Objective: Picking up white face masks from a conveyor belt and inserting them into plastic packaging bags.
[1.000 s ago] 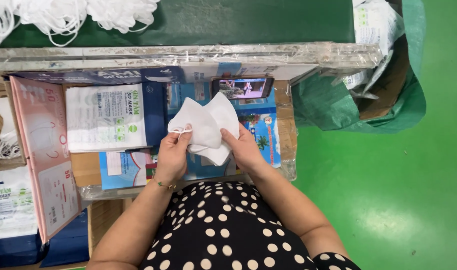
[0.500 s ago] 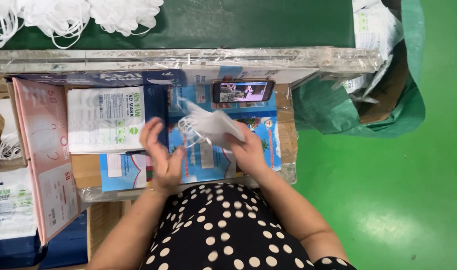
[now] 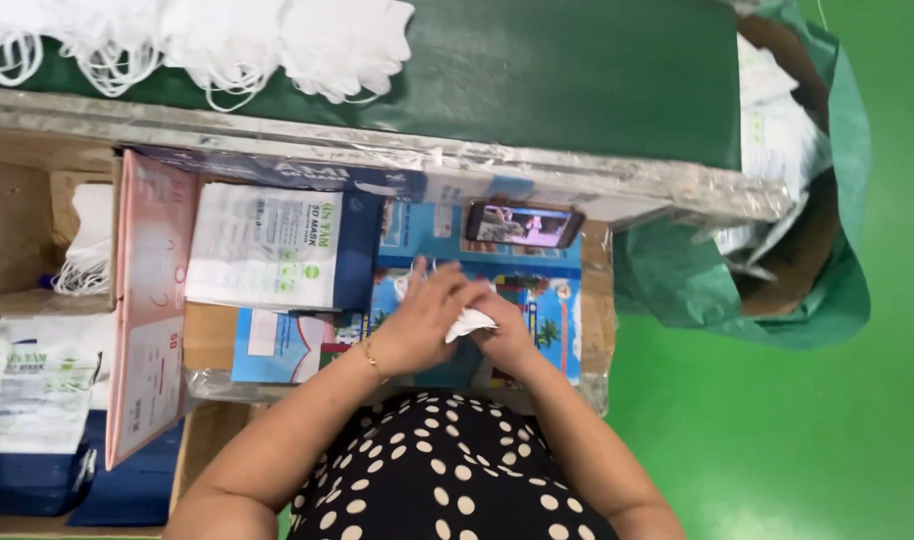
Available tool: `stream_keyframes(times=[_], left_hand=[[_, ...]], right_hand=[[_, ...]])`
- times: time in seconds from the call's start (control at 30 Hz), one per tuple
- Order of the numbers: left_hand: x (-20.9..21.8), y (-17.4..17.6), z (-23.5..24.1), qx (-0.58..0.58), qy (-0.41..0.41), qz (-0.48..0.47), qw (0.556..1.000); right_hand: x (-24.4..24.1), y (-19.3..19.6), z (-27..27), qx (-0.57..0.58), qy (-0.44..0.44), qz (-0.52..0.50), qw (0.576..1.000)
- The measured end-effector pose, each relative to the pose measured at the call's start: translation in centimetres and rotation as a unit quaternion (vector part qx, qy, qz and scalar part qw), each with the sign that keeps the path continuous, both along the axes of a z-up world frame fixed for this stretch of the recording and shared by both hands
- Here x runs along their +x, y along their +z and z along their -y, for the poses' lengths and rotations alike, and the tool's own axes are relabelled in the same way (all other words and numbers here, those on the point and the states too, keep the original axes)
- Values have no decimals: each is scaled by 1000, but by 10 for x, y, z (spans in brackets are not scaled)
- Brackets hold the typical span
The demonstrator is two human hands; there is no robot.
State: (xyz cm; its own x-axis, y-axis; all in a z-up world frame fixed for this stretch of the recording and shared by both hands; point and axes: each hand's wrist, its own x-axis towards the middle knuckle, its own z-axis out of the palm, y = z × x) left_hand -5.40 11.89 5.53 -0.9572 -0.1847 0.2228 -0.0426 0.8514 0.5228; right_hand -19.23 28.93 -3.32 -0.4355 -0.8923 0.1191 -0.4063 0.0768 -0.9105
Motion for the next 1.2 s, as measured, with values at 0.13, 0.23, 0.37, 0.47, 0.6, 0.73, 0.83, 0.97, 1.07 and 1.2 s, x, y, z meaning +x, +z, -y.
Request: stream_keyframes(times=[0.13, 0.23, 0.37, 0.47, 0.6, 0.73, 0.83, 0.97, 1.07, 1.2], left_hand=[[24, 6, 24, 149, -15, -99, 984], [52, 1, 66, 88, 277, -67, 954], [58, -12, 93, 172, 317, 41, 932], [53, -26, 90, 88, 284, 8, 955], [40, -21, 85, -5, 285, 51, 957], [28, -43, 89, 4, 287, 123, 950], [17, -40, 89, 22, 350, 89, 932], [24, -50, 96, 115, 369, 28, 922], [29, -32, 70, 150, 327, -52, 931], [32, -28, 27, 168, 247, -77, 951]], right_hand=[[-8, 100, 8, 147, 48, 22, 988], [-48, 109, -52, 33, 116, 206, 971], [-59, 83, -56, -40, 118, 300, 946], [-50, 71, -25, 154, -57, 106, 981], [-12, 106, 9, 157, -87, -137, 974], [-2, 87, 5, 59, -10, -212, 976], [4, 97, 12, 53, -1, -261, 964], [9, 94, 12, 78, -5, -331, 940], [15, 113, 22, 188, 27, 159, 969], [27, 113, 43, 61, -39, 322, 944]])
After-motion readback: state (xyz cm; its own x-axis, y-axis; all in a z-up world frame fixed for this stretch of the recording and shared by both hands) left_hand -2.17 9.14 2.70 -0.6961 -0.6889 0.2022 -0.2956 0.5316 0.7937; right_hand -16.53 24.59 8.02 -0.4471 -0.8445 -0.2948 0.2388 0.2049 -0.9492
